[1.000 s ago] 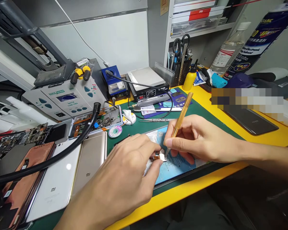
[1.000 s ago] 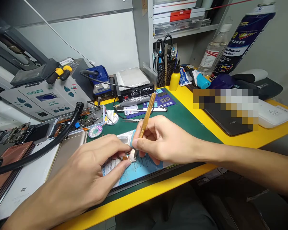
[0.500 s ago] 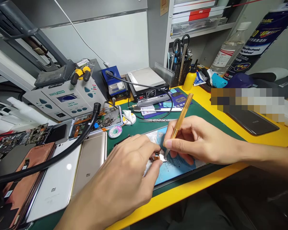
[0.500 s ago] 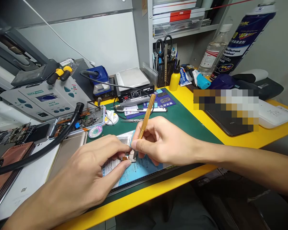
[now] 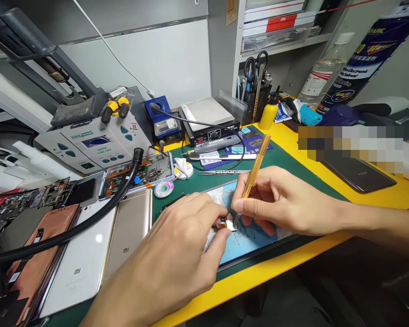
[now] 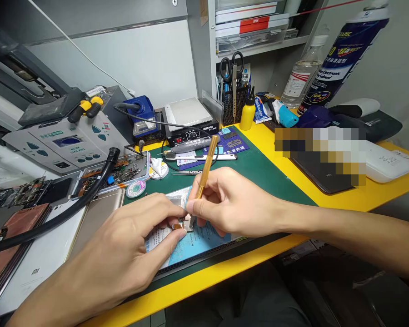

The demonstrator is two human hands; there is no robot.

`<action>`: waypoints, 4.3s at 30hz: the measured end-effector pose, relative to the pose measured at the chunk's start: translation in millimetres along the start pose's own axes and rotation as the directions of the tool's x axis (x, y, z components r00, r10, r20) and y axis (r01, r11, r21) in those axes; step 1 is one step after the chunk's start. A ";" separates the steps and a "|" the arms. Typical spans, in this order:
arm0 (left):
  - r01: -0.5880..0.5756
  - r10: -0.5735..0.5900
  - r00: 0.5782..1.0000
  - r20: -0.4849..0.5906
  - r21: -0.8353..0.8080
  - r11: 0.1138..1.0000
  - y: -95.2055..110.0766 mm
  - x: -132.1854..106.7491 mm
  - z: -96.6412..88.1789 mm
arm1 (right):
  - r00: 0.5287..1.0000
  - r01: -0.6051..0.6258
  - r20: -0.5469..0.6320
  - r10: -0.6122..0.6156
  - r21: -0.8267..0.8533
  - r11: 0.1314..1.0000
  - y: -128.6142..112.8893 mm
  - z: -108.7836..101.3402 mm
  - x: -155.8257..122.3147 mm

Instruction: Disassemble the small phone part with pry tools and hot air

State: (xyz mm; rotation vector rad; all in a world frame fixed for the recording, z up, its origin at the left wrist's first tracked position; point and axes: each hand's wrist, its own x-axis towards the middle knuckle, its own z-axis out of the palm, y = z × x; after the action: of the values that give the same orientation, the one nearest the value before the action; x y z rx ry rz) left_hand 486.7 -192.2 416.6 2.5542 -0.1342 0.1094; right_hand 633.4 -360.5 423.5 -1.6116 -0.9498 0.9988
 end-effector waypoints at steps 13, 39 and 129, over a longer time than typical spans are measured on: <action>-0.023 0.023 1.000 0.006 0.010 1.000 -2.2 -0.1 2.2 | 1.000 -0.015 0.001 0.015 0.015 1.000 0.6 -2.0 -0.7; -0.033 0.033 0.999 0.007 0.010 0.999 -0.5 1.9 0.2 | 1.000 0.011 0.030 -0.011 -0.006 1.000 -0.1 -0.8 -0.6; 0.281 -0.329 0.940 -0.090 -0.343 0.896 12.3 21.3 16.9 | 0.993 0.111 -0.029 -0.111 -0.003 0.994 1.0 -1.6 -3.9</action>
State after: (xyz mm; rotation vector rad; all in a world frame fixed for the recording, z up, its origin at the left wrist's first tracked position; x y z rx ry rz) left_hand 507.2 -213.3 411.4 2.1942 0.2866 0.1391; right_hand 633.6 -364.8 423.5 -1.5529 -1.0090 0.8969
